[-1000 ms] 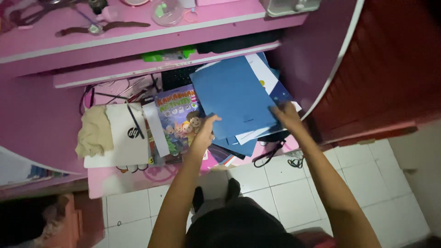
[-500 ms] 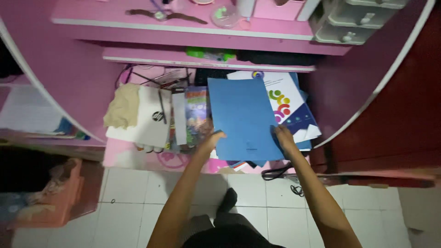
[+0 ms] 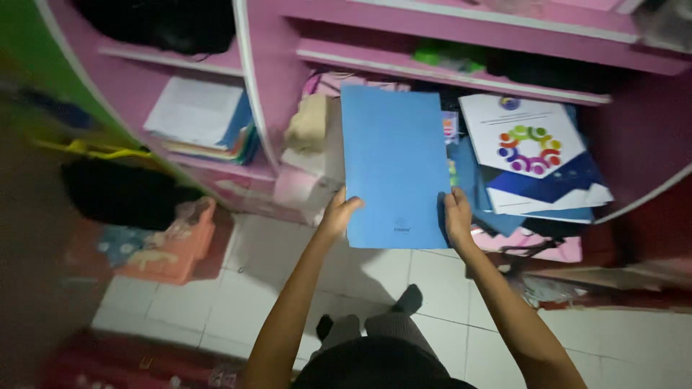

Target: Organizing various folders, books, and documents on a desk and shelf.

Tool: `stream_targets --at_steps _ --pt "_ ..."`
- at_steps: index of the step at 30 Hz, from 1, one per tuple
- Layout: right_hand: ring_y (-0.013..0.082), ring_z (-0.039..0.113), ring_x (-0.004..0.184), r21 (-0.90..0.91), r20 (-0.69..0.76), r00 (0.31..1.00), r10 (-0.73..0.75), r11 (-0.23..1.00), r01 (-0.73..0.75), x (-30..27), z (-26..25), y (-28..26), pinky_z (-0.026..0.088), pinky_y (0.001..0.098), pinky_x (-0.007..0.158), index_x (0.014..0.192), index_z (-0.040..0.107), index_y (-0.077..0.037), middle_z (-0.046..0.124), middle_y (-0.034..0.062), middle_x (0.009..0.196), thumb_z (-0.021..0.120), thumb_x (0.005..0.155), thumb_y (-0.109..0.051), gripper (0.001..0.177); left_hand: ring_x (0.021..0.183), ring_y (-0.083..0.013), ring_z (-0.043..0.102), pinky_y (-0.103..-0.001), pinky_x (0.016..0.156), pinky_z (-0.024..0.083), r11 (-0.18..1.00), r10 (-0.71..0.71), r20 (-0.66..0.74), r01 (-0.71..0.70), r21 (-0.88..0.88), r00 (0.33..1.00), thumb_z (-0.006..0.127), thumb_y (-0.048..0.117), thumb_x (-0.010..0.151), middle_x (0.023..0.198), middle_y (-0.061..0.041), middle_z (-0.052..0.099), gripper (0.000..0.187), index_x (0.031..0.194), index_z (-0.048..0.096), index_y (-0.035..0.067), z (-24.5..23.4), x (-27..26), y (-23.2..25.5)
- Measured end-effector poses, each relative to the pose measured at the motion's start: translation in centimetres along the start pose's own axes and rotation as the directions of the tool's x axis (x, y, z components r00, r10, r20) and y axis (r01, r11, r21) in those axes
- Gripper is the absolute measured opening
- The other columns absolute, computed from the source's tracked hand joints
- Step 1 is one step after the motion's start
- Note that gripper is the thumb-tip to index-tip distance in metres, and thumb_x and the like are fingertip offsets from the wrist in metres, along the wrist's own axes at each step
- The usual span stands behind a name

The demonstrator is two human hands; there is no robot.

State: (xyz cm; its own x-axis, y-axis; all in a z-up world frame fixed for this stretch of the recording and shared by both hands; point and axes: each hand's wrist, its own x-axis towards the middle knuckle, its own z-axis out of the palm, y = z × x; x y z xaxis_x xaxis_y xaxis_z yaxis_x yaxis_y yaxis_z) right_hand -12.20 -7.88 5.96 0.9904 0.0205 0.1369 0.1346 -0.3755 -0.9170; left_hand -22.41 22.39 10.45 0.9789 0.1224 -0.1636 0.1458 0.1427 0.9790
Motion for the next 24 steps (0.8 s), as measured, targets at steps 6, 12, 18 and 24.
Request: stream_targets --at_steps 6,12,18,24 --pt "0.0207 0.056 0.094 0.119 -0.002 0.982 -0.19 0.975 0.189 -6.2 7.8 -9.8 0.047 0.0335 0.088 0.115 0.059 0.002 0.06 0.0116 0.1 0.05 0.104 -0.021 0.027 0.097 -0.0197 0.066 -0.036 0.087 0.052 0.998 0.006 -0.18 0.005 0.061 0.984 0.063 0.026 0.085 0.106 -0.007 0.07 0.055 0.135 0.06 0.003 -8.8 -8.7 4.0" --pt "0.0204 0.056 0.092 0.186 0.071 0.959 -0.273 0.949 0.257 -9.6 15.7 -16.9 0.048 0.0348 0.086 0.12 0.06 0.001 0.062 0.0116 0.099 0.047 0.099 -0.014 0.029 0.103 -0.02 0.064 -0.039 0.091 0.052 0.987 -0.024 -0.361 -0.036 -0.158 0.932 0.067 0.024 0.083 0.115 -0.009 0.067 0.058 0.137 0.057 0.005 -16.9 -15.6 3.9" --pt "0.0208 0.06 0.088 0.156 0.22 0.91 -0.353 0.933 0.324 -11.0 23.2 -21.9 0.05 0.0354 0.084 0.12 0.058 -0.001 0.063 0.0141 0.096 0.049 0.099 -0.017 0.028 0.1 -0.0222 0.063 -0.041 0.087 0.053 0.986 0.053 -0.473 -0.12 -0.113 0.88 0.066 0.025 0.089 0.11 -0.007 0.066 0.047 0.129 0.062 0.0 -23.8 -19.9 2.2" --pt "0.0217 0.061 0.081 0.115 0.399 0.893 -0.207 0.978 0.175 -10.4 31.1 -21.6 0.051 0.0362 0.078 0.116 0.06 -0.003 0.064 0.0148 0.089 0.051 0.098 -0.023 0.028 0.096 -0.0207 0.063 -0.04 0.085 0.054 0.993 0.021 -0.59 -0.085 -0.081 0.807 0.063 0.024 0.084 0.107 -0.007 0.066 0.05 0.131 0.058 0.006 -29.3 -20.0 1.3"
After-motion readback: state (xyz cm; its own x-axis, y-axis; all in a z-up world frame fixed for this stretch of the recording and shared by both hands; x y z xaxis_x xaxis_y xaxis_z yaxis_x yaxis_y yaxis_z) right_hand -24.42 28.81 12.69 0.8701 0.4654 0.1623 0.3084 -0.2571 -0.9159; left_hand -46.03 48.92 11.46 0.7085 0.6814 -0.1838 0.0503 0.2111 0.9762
